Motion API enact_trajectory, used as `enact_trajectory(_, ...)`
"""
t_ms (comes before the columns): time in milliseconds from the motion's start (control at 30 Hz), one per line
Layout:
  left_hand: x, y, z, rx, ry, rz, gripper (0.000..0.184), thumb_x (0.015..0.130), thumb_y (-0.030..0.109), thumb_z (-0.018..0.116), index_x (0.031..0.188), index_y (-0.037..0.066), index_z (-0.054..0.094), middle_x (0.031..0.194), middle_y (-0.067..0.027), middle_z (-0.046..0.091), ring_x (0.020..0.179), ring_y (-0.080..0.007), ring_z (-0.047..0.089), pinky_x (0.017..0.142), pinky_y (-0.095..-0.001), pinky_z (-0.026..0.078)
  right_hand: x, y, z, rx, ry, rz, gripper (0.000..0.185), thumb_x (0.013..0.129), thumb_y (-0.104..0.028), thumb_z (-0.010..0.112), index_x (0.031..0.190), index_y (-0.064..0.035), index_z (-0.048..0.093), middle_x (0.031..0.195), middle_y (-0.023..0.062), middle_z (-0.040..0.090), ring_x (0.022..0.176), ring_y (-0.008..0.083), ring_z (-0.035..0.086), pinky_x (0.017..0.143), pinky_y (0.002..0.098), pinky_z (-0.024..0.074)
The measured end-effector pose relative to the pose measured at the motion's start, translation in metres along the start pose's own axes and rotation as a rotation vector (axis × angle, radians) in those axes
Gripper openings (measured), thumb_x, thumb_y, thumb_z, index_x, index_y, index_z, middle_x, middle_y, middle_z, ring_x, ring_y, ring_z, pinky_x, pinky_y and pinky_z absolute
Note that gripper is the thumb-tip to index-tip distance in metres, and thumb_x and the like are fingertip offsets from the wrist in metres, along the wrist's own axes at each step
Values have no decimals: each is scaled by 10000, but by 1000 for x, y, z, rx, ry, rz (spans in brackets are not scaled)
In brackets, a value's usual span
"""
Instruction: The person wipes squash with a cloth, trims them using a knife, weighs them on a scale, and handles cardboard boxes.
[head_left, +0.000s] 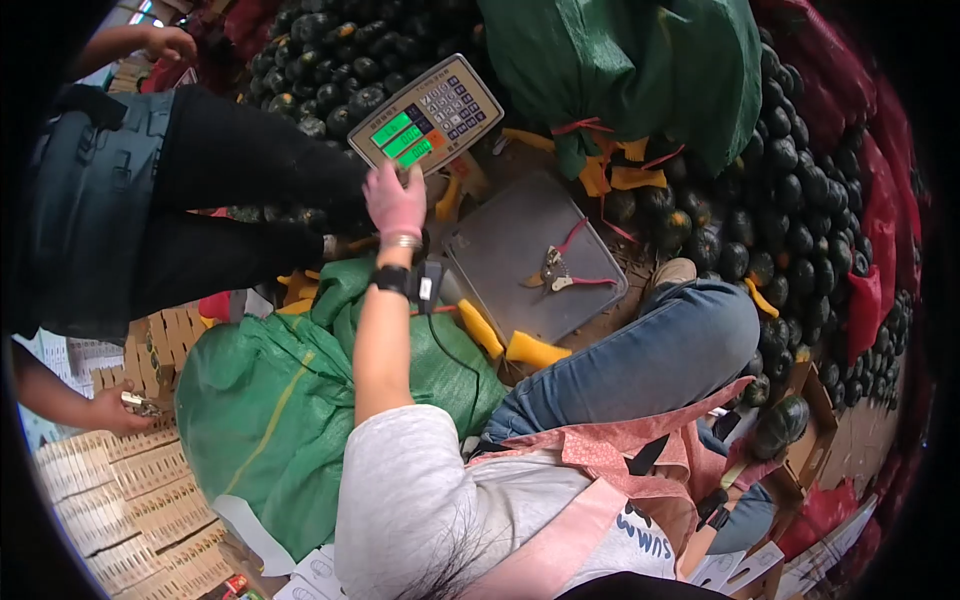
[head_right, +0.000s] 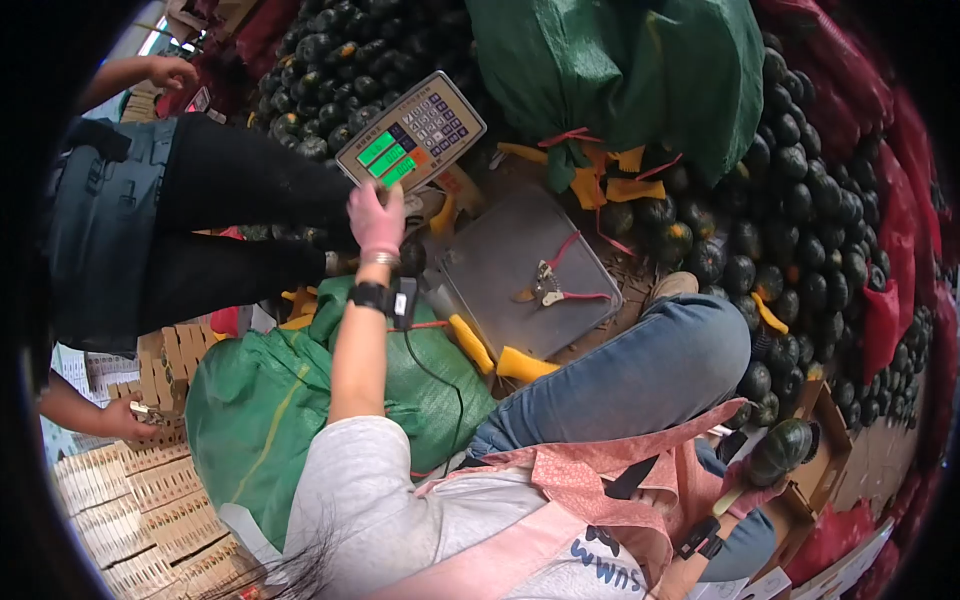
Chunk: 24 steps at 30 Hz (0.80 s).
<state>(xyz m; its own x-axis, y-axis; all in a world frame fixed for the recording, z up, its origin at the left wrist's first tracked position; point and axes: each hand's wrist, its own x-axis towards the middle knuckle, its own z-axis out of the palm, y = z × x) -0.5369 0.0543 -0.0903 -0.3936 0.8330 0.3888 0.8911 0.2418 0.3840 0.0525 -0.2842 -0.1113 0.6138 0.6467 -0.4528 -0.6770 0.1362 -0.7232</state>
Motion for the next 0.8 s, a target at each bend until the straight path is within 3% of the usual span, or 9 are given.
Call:
enact_trajectory(67, 50, 22, -14, -20, 157, 258, 398, 814, 411, 595, 1084, 119, 582, 1107, -95, 581, 1088, -300, 495, 972, -443, 354, 5, -1, -19, 30, -74, 18, 643, 717, -571, 638, 1140, -90, 583, 963, 51, 661, 729, 186, 648, 532, 296, 541)
enact_trajectory(133, 97, 25, 0, 56, 30, 276, 501, 862, 535, 463, 1211, 186, 548, 1243, -69, 543, 1177, -299, 462, 1042, -502, 256, -1, 3, -11, 43, -50, 12, 635, 727, -574, 630, 1141, -95, 582, 955, 49, 659, 721, 188, 652, 529, 301, 550)
enact_trajectory(200, 119, 39, 6, 62, -248, -22, 595, 887, 619, 299, 1283, 223, 501, 1331, -61, 494, 1244, -292, 423, 1078, -532, 156, -16, 4, 25, 47, 101, -21, 597, 725, -599, 620, 1059, -104, 603, 829, 32, 649, 605, 171, 624, 469, 280, 523)
enact_trajectory(233, 127, 46, 5, 148, -352, -57, 640, 895, 632, 203, 1272, 219, 515, 1338, -60, 490, 1251, -289, 421, 1067, -524, 178, -21, 5, 36, 54, 147, -32, 585, 725, -609, 615, 1029, -109, 610, 787, 29, 645, 567, 171, 615, 450, 275, 513)
enact_trajectory(567, 119, 27, 19, 104, -267, -6, 600, 924, 556, 169, 1167, 203, 589, 1238, -71, 563, 1165, -321, 483, 1016, -468, 258, -17, 6, 27, 26, 166, -17, 583, 719, -626, 613, 1013, -122, 618, 738, 19, 628, 484, 159, 563, 411, 250, 459)
enact_trajectory(733, 103, 29, 15, 85, -251, 17, 580, 928, 547, 180, 1200, 212, 568, 1252, -47, 555, 1175, -301, 471, 1033, -454, 234, -2, 9, -5, 50, 62, 26, 576, 726, -608, 622, 1037, -123, 613, 798, 19, 640, 550, 147, 586, 428, 248, 468)
enact_trajectory(800, 102, 32, 10, 115, -315, -8, 581, 923, 561, 180, 1254, 230, 523, 1314, -52, 508, 1227, -300, 437, 1062, -491, 200, 6, 12, -20, 73, 22, 32, 573, 730, -588, 631, 1064, -123, 609, 861, 25, 650, 609, 152, 611, 448, 254, 491)
